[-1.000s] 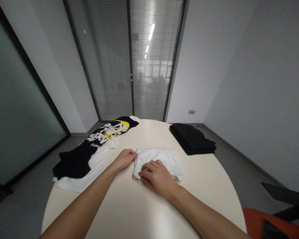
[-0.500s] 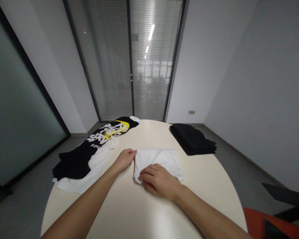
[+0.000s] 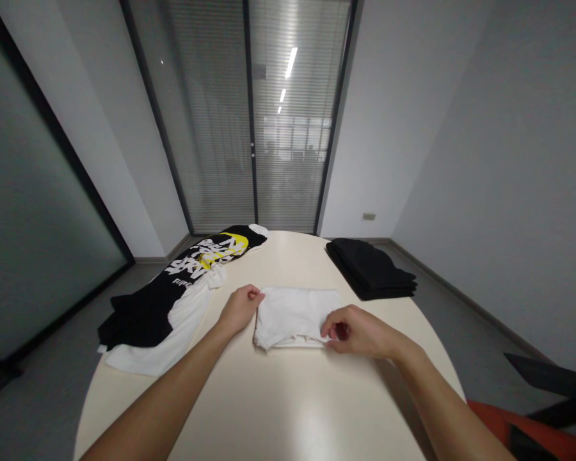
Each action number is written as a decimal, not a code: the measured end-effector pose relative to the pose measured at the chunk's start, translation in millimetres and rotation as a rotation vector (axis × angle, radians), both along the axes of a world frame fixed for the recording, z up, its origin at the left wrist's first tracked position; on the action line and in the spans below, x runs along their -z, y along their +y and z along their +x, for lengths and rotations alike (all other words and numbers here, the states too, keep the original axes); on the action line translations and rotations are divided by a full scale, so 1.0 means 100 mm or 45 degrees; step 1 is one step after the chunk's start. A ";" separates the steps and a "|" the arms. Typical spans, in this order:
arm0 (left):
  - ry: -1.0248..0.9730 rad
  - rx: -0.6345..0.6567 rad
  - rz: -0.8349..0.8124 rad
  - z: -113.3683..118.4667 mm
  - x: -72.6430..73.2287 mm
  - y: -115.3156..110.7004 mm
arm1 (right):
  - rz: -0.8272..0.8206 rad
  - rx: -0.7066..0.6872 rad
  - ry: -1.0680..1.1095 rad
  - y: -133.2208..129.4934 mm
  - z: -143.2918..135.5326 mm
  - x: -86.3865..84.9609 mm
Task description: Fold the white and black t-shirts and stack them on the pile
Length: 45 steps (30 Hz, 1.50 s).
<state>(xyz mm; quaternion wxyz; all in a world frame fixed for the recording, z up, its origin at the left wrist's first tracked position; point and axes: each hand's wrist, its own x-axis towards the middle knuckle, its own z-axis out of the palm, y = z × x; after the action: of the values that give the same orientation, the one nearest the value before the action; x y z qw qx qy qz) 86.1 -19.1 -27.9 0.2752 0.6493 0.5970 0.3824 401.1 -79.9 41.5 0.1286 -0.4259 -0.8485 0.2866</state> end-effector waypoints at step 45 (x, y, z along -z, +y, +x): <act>0.676 0.574 0.153 0.54 -0.31 -0.73 | 0.082 0.768 -0.080 0.23 -0.15 0.39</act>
<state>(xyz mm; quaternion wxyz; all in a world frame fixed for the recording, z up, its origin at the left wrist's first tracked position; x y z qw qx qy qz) 140.5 -92.2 2.8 0.1491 0.8566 0.4658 0.1644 386.3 -56.4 2.1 0.1952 -0.6630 -0.6959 0.1951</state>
